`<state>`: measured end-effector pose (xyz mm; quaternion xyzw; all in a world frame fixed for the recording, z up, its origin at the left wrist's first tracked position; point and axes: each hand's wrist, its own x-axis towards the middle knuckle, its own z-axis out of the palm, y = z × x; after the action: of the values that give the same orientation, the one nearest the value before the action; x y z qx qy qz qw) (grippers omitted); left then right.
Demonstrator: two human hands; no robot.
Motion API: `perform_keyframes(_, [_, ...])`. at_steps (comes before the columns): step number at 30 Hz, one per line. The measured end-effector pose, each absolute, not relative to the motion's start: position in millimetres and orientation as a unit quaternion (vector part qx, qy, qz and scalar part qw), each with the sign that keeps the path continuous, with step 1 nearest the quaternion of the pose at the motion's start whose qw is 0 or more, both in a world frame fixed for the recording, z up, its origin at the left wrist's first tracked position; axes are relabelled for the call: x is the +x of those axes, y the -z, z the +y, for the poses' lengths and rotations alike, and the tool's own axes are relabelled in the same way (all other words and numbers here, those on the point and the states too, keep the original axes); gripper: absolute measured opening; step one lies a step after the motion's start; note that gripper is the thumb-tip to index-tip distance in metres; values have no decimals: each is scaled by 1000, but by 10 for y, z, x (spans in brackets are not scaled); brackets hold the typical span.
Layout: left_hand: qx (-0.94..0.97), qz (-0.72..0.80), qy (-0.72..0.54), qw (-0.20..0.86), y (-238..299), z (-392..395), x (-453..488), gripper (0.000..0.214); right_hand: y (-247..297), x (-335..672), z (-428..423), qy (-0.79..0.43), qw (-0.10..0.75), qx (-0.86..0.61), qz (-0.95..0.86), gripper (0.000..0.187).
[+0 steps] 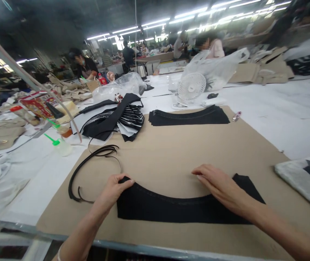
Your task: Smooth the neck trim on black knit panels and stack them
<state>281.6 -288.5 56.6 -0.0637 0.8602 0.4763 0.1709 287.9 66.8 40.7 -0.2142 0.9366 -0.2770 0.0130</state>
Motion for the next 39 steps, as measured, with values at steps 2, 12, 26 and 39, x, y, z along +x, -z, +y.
perform_keyframes(2, [-63, 887, -434, 142, -534, -2934, 2739, 32, -306, 2961, 945, 232, -14, -196, 953, 26])
perform_keyframes(12, [272, 931, -168, -174, -285, -2186, 3196, 38, -164, 3443, 1416, 123, -164, -202, 958, 32])
perform_keyframes(26, [445, 864, -100, -212, -154, -1843, 3296, 32, -190, 3699, 1241, 98, -116, -201, 968, 38])
perform_keyframes(39, [491, 840, -169, -157, -163, -1161, 3313, 30, -207, 4038, 1373, 152, -135, -139, 969, 40])
